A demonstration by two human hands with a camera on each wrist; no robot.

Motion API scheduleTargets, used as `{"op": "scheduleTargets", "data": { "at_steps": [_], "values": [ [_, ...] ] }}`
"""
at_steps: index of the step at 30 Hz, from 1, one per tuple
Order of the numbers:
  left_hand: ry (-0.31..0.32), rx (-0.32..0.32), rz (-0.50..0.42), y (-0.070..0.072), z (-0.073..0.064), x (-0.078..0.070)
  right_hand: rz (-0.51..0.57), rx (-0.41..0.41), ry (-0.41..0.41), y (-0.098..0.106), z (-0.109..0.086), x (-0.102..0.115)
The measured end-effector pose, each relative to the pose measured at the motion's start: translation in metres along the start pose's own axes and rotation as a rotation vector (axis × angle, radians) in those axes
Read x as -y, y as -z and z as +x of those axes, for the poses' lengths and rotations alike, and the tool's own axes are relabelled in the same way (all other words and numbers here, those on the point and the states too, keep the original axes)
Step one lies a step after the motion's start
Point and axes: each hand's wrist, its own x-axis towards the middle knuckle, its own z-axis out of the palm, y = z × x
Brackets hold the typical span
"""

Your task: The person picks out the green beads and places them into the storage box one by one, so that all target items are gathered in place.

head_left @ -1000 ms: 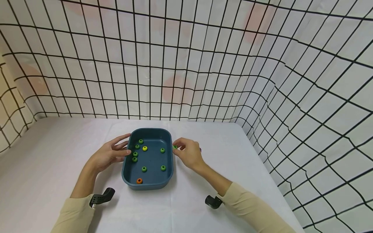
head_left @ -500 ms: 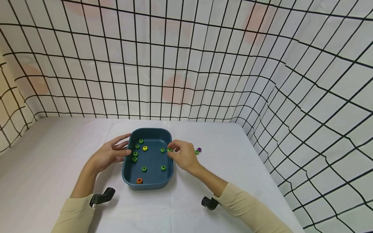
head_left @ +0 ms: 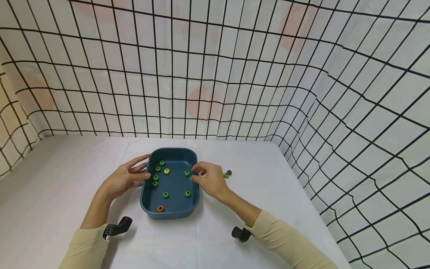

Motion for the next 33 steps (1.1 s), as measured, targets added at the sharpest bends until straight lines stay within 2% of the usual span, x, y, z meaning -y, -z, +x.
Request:
{"op": "scheduleTargets", "data": {
  "at_steps": [16,27,33],
  "values": [
    [-0.002,-0.004,0.008,0.001,0.000,0.001,0.006,0.013,-0.020,0.002,0.000,0.001],
    [-0.001,0.003,-0.002,0.001,0.000,0.002,-0.039,-0.046,-0.008,0.010,-0.002,-0.007],
    [-0.004,0.005,-0.006,0.001,0.000,0.001,-0.072,-0.062,-0.036,0.017,-0.005,-0.013]
  ]
}}
